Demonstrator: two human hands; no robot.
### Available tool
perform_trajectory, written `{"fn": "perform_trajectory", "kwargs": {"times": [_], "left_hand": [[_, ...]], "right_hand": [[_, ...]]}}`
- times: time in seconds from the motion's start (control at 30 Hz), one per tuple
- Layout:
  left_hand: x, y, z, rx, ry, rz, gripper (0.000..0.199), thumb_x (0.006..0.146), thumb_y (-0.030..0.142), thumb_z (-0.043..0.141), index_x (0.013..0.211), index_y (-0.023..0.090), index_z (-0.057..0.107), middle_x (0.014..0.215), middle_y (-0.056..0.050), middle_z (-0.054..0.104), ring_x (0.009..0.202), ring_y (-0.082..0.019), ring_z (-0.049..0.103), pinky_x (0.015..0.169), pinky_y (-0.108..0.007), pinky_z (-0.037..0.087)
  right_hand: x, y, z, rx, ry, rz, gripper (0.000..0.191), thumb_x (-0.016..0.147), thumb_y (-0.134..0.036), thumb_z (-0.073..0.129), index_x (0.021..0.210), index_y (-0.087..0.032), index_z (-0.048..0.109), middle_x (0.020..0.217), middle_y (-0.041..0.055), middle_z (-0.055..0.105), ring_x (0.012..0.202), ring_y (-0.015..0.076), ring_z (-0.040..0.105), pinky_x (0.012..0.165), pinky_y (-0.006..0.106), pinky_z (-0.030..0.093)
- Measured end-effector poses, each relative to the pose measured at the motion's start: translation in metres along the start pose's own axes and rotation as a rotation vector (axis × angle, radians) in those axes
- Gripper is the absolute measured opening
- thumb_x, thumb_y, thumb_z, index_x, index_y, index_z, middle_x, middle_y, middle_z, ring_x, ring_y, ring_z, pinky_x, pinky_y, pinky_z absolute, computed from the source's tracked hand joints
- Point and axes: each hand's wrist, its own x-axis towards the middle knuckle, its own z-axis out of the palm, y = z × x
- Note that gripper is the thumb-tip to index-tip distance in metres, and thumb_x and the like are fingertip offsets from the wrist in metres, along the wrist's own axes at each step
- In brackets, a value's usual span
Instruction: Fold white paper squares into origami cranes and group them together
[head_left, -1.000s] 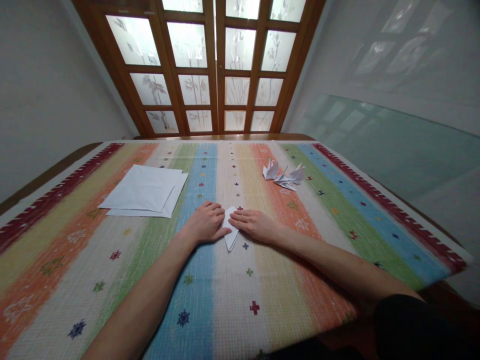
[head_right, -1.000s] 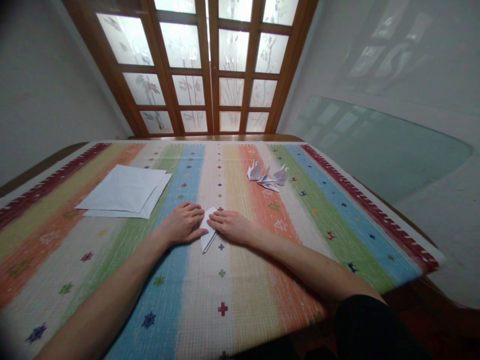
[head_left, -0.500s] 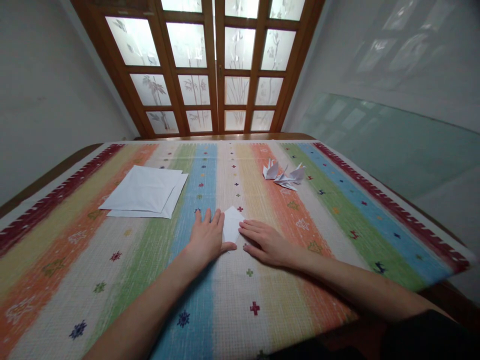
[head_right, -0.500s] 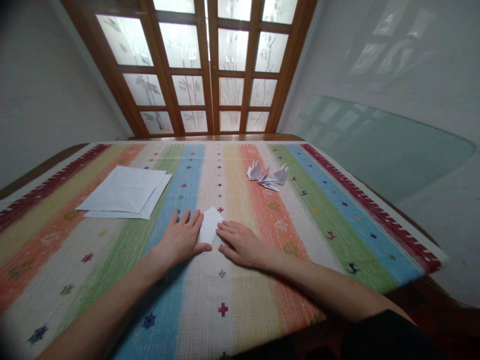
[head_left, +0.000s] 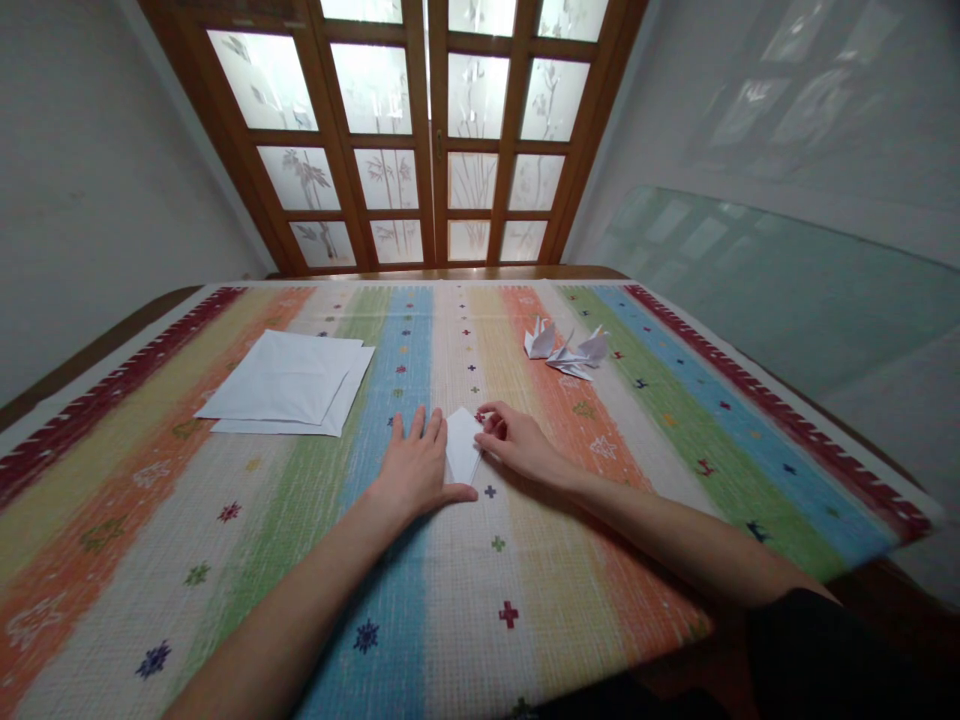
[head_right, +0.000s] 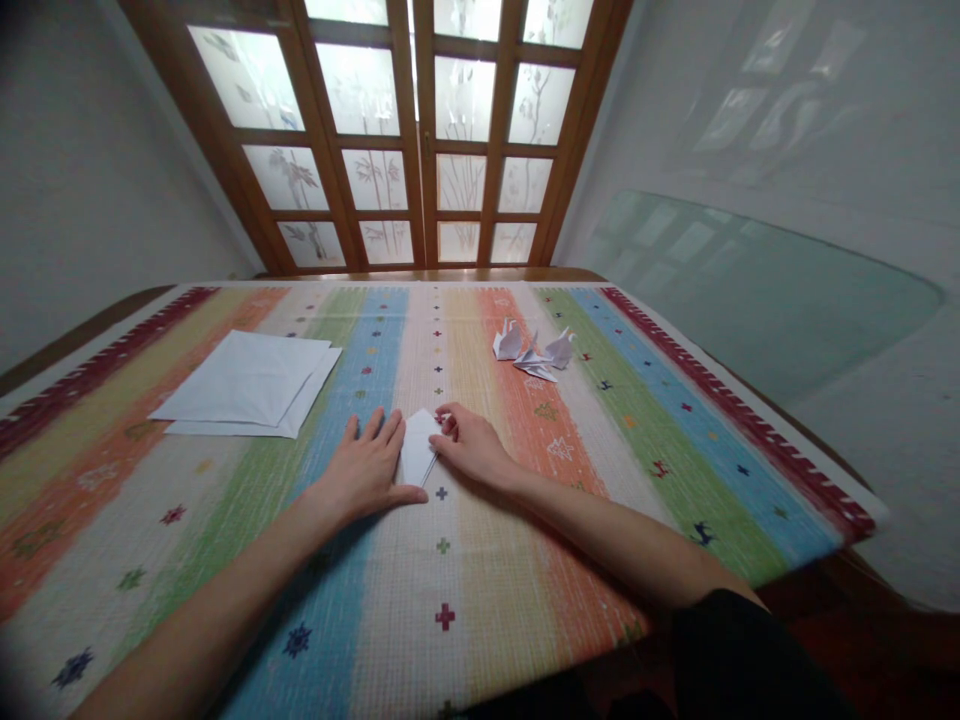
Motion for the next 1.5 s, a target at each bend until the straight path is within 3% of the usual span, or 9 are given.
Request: {"fn": "perform_trajectory", "kwargs": {"times": [0.1,0.2,0.43,0.67,0.77,0.9,1.1,1.3,1.5], "left_hand": [[0.005,0.005,-0.001,0.029,0.059,-0.093,0.092,0.077,0.076,0.050,0.138,0.007,0.045,0.143,-0.029,0.043,0.136,-0.050,0.030,0.106,-0.069,0.018],[0.009,0.003,-0.004,0.020,0.041,-0.133,0.090,0.079,0.073,0.049,0.141,0.008,0.042,0.146,-0.027,0.041,0.137,-0.047,0.031,0.108,-0.068,0.017],[0.016,-0.039,-0.006,-0.137,-0.062,0.027,0.090,0.070,0.065,0.069,0.142,0.019,0.041,0.149,-0.017,0.043,0.141,-0.037,0.032,0.114,-0.061,0.020],[0.014,-0.059,-0.007,-0.351,0.017,0.098,0.044,0.079,0.035,0.070,0.118,0.017,0.062,0.133,-0.013,0.060,0.124,-0.026,0.055,0.105,-0.043,0.042],[0.013,-0.058,-0.006,-0.349,0.059,0.115,0.030,0.082,0.032,0.067,0.108,0.020,0.068,0.121,-0.010,0.068,0.113,-0.024,0.062,0.099,-0.041,0.046],[0.015,-0.048,-0.004,-0.259,0.096,0.086,0.030,0.082,0.039,0.068,0.106,0.020,0.069,0.114,-0.009,0.070,0.106,-0.025,0.062,0.092,-0.043,0.048],[0.016,-0.037,-0.004,-0.218,0.103,0.081,0.037,0.081,0.045,0.069,0.108,0.019,0.068,0.113,-0.009,0.069,0.103,-0.027,0.060,0.089,-0.044,0.049],[0.013,-0.049,-0.002,-0.368,0.147,0.074,0.023,0.081,0.036,0.069,0.098,0.020,0.071,0.103,-0.007,0.072,0.098,-0.022,0.065,0.089,-0.040,0.050],[0.012,-0.053,-0.001,-0.352,0.159,0.098,0.023,0.079,0.039,0.071,0.092,0.020,0.071,0.100,-0.007,0.073,0.096,-0.023,0.066,0.088,-0.039,0.051]], "right_hand": [[0.008,-0.005,0.008,-0.172,0.082,-0.035,0.036,0.082,-0.026,0.065,0.116,-0.015,0.057,0.104,0.0113,0.065,0.088,0.0194,0.061,0.078,0.034,0.048],[0.010,-0.010,0.012,-0.290,0.061,-0.097,0.030,0.084,-0.031,0.065,0.110,-0.016,0.062,0.105,0.0111,0.064,0.095,0.0214,0.058,0.085,0.037,0.046],[0.009,-0.010,0.014,-0.494,-0.075,-0.258,0.029,0.089,-0.028,0.058,0.116,-0.016,0.063,0.122,0.0134,0.063,0.119,0.0299,0.050,0.101,0.051,0.033],[0.021,0.000,0.006,-0.441,-0.228,-0.360,0.036,0.090,-0.015,0.050,0.125,-0.021,0.060,0.133,0.0116,0.060,0.131,0.0295,0.044,0.106,0.057,0.026],[0.024,0.004,0.000,-0.443,-0.164,-0.418,0.034,0.089,-0.013,0.050,0.119,-0.022,0.064,0.130,0.0098,0.062,0.129,0.0275,0.046,0.106,0.055,0.028],[0.023,0.005,-0.008,-0.393,-0.057,-0.525,0.027,0.089,-0.014,0.051,0.109,-0.019,0.068,0.116,0.0089,0.068,0.115,0.0226,0.056,0.101,0.044,0.037],[0.015,0.007,-0.003,-0.486,-0.085,-0.647,0.019,0.093,-0.019,0.052,0.096,-0.017,0.070,0.101,0.0091,0.071,0.089,0.0204,0.060,0.082,0.036,0.046],[0.013,0.018,0.003,-0.494,-0.062,-0.619,0.022,0.096,-0.017,0.050,0.091,-0.017,0.071,0.093,0.0086,0.071,0.082,0.0174,0.060,0.074,0.031,0.046],[0.012,0.026,0.000,-0.490,-0.026,-0.593,0.021,0.096,-0.021,0.049,0.091,-0.017,0.069,0.091,0.0089,0.070,0.084,0.0184,0.060,0.076,0.031,0.046]]}}
